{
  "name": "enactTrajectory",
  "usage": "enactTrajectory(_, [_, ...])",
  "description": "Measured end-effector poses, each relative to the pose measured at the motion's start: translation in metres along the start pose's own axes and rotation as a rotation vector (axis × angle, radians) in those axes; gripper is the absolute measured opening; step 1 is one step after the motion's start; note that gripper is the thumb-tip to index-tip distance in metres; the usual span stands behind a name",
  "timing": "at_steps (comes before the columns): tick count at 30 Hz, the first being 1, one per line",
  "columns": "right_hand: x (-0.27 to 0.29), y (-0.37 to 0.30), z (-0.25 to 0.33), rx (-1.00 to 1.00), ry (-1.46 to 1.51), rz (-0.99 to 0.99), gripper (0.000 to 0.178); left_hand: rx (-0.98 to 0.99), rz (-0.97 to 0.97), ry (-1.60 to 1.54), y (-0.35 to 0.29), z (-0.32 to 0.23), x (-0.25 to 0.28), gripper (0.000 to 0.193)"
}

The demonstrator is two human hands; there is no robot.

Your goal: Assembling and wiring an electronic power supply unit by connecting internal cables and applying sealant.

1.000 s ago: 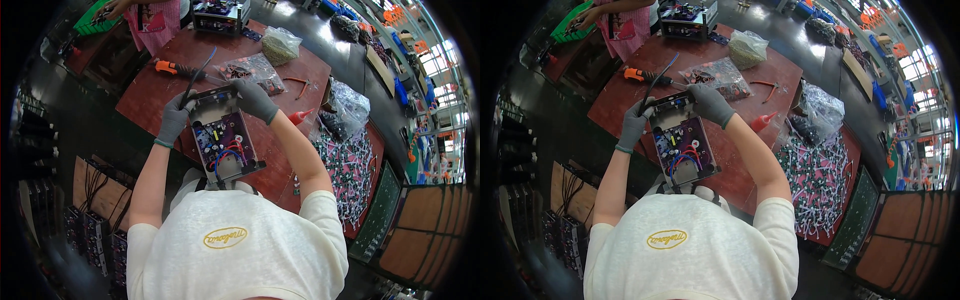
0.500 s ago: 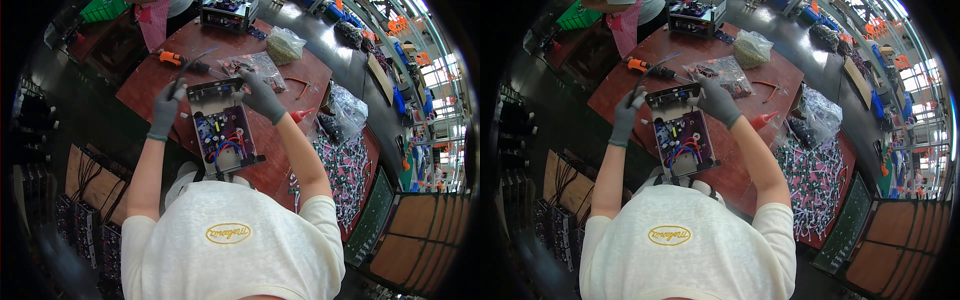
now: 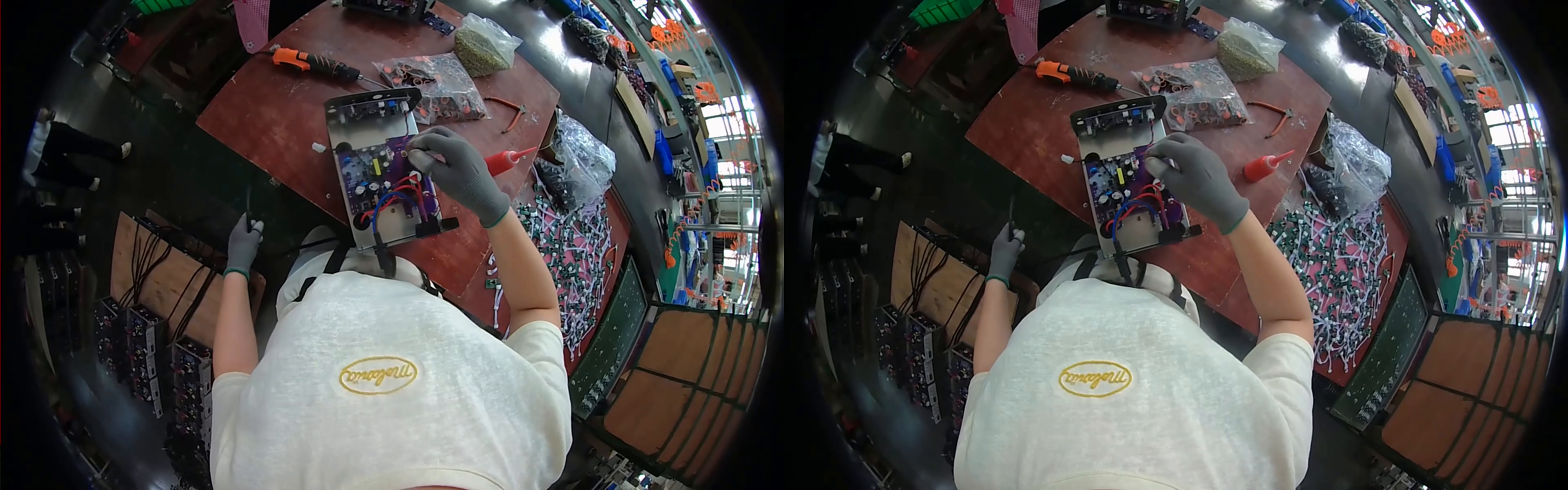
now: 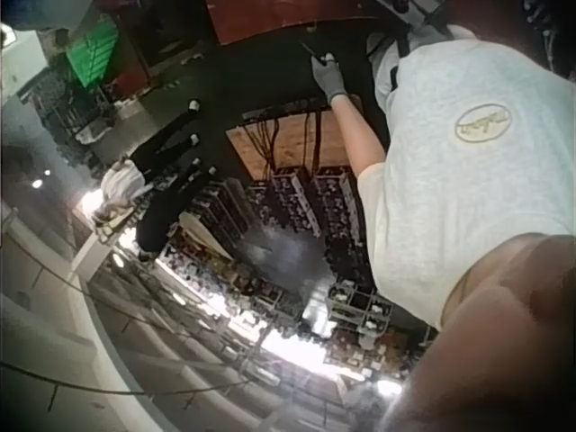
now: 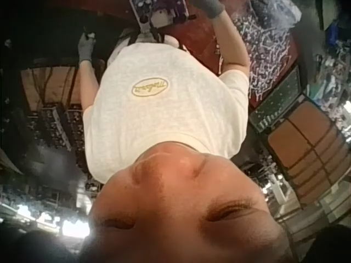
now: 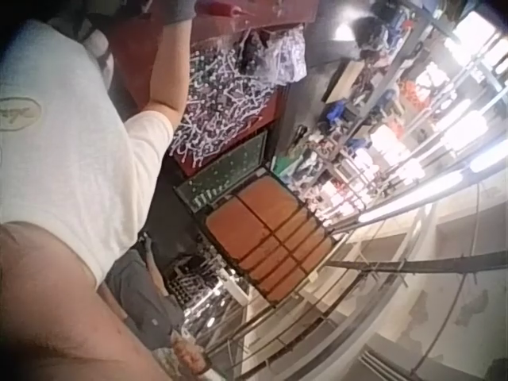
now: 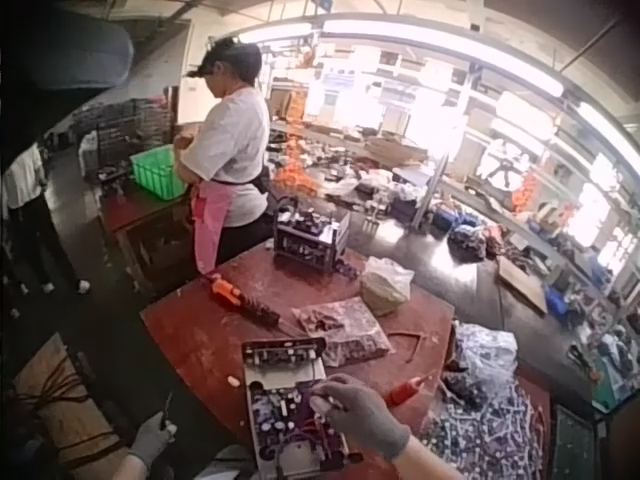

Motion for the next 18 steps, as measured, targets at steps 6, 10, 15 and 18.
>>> enactTrajectory(6, [-0.02,0.007,0.033,0.041,-0.456,0.094,0.031,-0.191,-0.063,0.358,-0.008,-0.059,0.0,0.057])
enactTrajectory(10, [-0.037,0.011,0.037,-0.018,-0.639,0.225,0.031,-0.391,0.06,0.067,-0.003,-0.131,-0.005,0.051])
enactTrajectory(15, [-0.041,0.019,0.04,-0.025,-0.578,0.202,0.028,-0.473,0.326,-0.336,-0.005,-0.226,-0.023,0.045])
enactTrajectory(18, [-0.036,0.026,0.043,-0.195,-0.355,0.183,0.028,-0.486,0.492,-0.409,0.003,-0.243,-0.034,0.037])
Point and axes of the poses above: each hand's wrist, its own y-axis towards the middle knuckle, its own x-axis out of the back of the hand, z = x × y, the point moved 4 cm from there along y, towards the middle knuckle, and after that the axes turned 1 degree about -x, right-handed, at the moved point
